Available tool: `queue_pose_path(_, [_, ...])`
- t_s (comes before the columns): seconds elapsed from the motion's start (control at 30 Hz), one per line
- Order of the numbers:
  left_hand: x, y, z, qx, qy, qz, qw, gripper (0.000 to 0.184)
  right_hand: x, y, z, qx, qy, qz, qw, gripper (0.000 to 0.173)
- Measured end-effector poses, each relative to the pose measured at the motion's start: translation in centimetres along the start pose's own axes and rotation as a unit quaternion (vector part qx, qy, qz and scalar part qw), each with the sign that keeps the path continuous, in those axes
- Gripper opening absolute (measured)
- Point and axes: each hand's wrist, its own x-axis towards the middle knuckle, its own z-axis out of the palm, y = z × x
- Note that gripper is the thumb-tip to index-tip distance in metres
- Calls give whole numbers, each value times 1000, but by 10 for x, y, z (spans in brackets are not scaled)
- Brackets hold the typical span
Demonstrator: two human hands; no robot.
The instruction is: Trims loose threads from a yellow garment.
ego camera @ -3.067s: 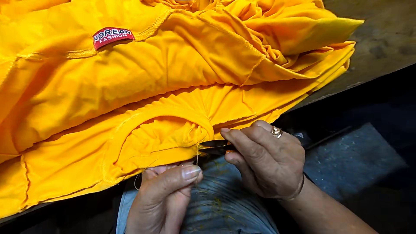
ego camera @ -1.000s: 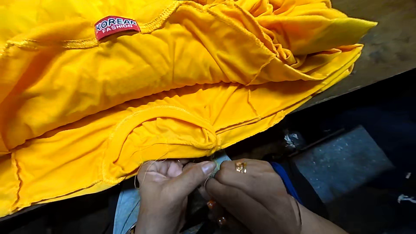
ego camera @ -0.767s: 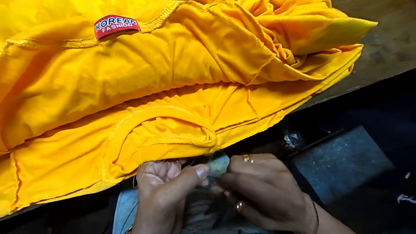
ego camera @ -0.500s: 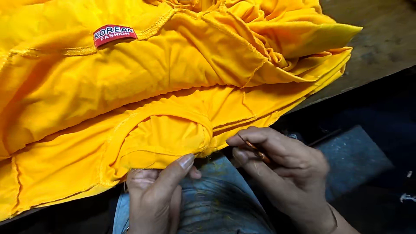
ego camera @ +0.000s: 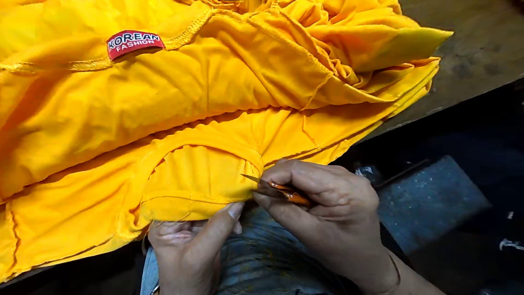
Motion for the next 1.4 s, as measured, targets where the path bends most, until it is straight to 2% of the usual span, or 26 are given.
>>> queue_pose_path(0.07, [0, 0, -1, -17, -1, -13, 1000, 21, -3, 4, 0, -3, -4, -49, 999, 5])
queue_pose_path(0.13, [0, 1, -1, -29, 8, -29, 999, 19, -9, 9, -3, -16, -37, -98, 994, 15])
queue_pose_path(0.23, [2, 0, -1, -46, 4, -24, 999, 17, -23, 12, -9, 7, -170, -121, 978, 25])
queue_pose_path(0.3, [3, 0, -1, -43, 2, -15, 999, 19, -31, 15, -11, 33, -265, -116, 957, 23])
queue_pose_path(0.37, [3, -1, -2, -33, 1, -10, 999, 20, -34, 16, -11, 30, -250, -101, 962, 22])
queue_pose_path(0.43, [1, -2, -2, -24, 4, -10, 1000, 20, -30, 15, -12, 23, -163, -81, 983, 23])
queue_pose_path(0.53, [0, -4, -1, -9, 6, 1, 1000, 22, -12, 7, -14, 34, -48, -28, 998, 8])
queue_pose_path(0.63, [-1, -4, 0, 17, 9, 10, 1000, 27, -3, 1, -12, 15, -20, 12, 1000, 18])
queue_pose_path(0.73, [-1, -5, 0, 24, 9, 13, 1000, 25, -3, 2, -5, -3, -2, 25, 1000, 7])
queue_pose_path(0.83, [-1, -4, 0, 7, 0, 3, 1000, 19, -3, 4, 0, 13, 5, 19, 1000, 5])
queue_pose_path(0.9, [-1, -3, 1, -28, -12, -11, 999, 15, -5, 7, -1, 18, -2, -24, 1000, 4])
queue_pose_path(0.97, [-2, -1, 1, -60, -17, -40, 997, 15, -10, 9, -3, 31, -35, -79, 996, 10])
queue_pose_path(1.07, [0, -3, -1, -96, -17, -58, 993, 15, -27, 9, -7, 67, -157, -111, 979, 23])
queue_pose_path(1.13, [1, -2, 1, -103, -4, -59, 993, 17, -40, 10, -2, 98, -238, -119, 959, 23])
queue_pose_path(1.27, [2, 1, 6, -98, 31, -70, 992, 19, -56, 15, -5, 71, -369, -115, 919, 28])
queue_pose_path(1.33, [1, 2, 6, -97, 34, -73, 992, 19, -57, 14, -10, 58, -360, -86, 927, 26])
queue_pose_path(1.4, [0, 3, 7, -100, 34, -78, 991, 16, -53, 13, -16, 28, -285, -57, 956, 27])
